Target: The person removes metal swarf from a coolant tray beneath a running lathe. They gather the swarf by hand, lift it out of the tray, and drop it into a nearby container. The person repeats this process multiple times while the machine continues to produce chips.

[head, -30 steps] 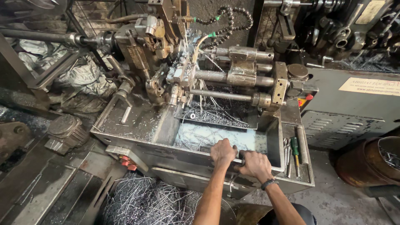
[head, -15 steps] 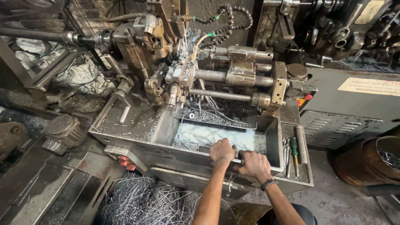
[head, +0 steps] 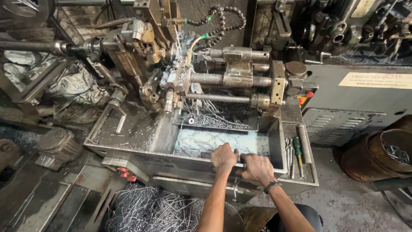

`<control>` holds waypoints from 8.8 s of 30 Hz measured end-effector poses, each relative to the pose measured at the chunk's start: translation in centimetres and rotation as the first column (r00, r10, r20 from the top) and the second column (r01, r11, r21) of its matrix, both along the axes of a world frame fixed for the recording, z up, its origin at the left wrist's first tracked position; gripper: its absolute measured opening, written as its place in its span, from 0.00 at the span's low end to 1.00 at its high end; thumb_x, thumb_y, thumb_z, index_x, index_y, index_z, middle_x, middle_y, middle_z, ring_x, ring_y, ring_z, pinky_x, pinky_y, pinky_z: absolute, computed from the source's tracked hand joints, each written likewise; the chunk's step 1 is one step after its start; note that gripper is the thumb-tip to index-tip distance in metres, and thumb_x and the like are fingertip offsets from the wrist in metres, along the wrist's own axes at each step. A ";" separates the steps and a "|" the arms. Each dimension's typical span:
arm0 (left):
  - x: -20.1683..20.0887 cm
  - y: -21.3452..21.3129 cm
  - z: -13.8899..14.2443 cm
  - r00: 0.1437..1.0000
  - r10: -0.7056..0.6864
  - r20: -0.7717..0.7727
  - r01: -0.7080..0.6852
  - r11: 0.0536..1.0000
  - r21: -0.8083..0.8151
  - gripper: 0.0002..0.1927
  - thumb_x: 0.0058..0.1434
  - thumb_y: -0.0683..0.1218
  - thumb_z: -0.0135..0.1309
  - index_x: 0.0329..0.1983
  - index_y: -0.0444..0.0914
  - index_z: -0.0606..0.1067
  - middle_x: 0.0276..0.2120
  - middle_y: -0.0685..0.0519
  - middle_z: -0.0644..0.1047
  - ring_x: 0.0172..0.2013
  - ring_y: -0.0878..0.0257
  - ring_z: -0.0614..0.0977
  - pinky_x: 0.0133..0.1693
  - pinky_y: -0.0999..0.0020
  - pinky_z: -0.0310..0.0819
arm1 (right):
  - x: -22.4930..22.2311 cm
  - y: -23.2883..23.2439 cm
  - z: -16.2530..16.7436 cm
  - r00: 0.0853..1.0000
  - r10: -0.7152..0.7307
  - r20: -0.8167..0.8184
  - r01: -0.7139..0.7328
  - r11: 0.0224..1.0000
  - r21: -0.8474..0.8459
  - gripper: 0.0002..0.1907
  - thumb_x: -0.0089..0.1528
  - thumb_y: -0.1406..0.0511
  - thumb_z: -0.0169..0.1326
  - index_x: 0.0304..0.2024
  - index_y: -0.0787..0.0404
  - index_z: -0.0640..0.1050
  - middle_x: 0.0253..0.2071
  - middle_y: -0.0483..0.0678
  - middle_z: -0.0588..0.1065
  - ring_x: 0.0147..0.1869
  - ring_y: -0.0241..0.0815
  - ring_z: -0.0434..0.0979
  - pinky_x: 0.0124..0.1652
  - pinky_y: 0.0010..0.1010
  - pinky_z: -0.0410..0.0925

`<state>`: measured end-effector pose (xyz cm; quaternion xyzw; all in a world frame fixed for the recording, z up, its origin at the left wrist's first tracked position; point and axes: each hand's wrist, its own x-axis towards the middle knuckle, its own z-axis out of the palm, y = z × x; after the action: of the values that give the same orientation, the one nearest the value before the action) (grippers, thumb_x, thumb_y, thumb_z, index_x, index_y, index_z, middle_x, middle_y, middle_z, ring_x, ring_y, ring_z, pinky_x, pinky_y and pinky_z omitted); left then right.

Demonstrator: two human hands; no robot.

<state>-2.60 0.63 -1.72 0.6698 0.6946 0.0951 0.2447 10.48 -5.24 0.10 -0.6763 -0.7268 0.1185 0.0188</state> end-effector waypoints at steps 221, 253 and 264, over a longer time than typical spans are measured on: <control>-4.1 19.3 10.5 0.970 -0.190 -0.154 0.240 0.856 0.458 0.58 0.47 0.54 0.72 0.75 0.58 0.48 0.77 0.49 0.43 0.71 0.40 0.52 0.63 0.34 0.53 | -0.4 0.3 0.4 0.999 0.043 0.028 -0.040 0.992 -0.120 0.34 0.54 0.35 0.57 0.48 0.52 0.78 0.35 0.51 0.80 0.40 0.51 0.83 0.42 0.41 0.75; -1.3 0.0 -2.0 0.732 -0.297 0.614 0.011 0.905 0.425 0.10 0.68 0.48 0.53 0.44 0.37 0.77 0.35 0.42 0.83 0.38 0.48 0.86 0.41 0.56 0.78 | 0.2 -0.3 -0.1 0.989 0.116 -0.096 -0.106 0.989 0.105 0.46 0.48 0.47 0.66 0.65 0.53 0.66 0.59 0.54 0.70 0.45 0.59 0.81 0.41 0.48 0.75; -2.0 0.3 -1.1 0.560 -0.167 0.812 -0.048 0.971 0.233 0.09 0.64 0.46 0.60 0.42 0.35 0.79 0.31 0.49 0.80 0.30 0.65 0.81 0.30 0.66 0.77 | 0.0 -0.3 -0.4 0.976 0.035 -0.215 0.014 0.975 0.223 0.30 0.59 0.41 0.53 0.52 0.53 0.80 0.40 0.57 0.81 0.40 0.59 0.82 0.41 0.48 0.75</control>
<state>-4.60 0.97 -2.79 0.5937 0.4600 0.4682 0.4656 10.52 -5.52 -0.31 -0.6489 -0.7327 0.1096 0.1734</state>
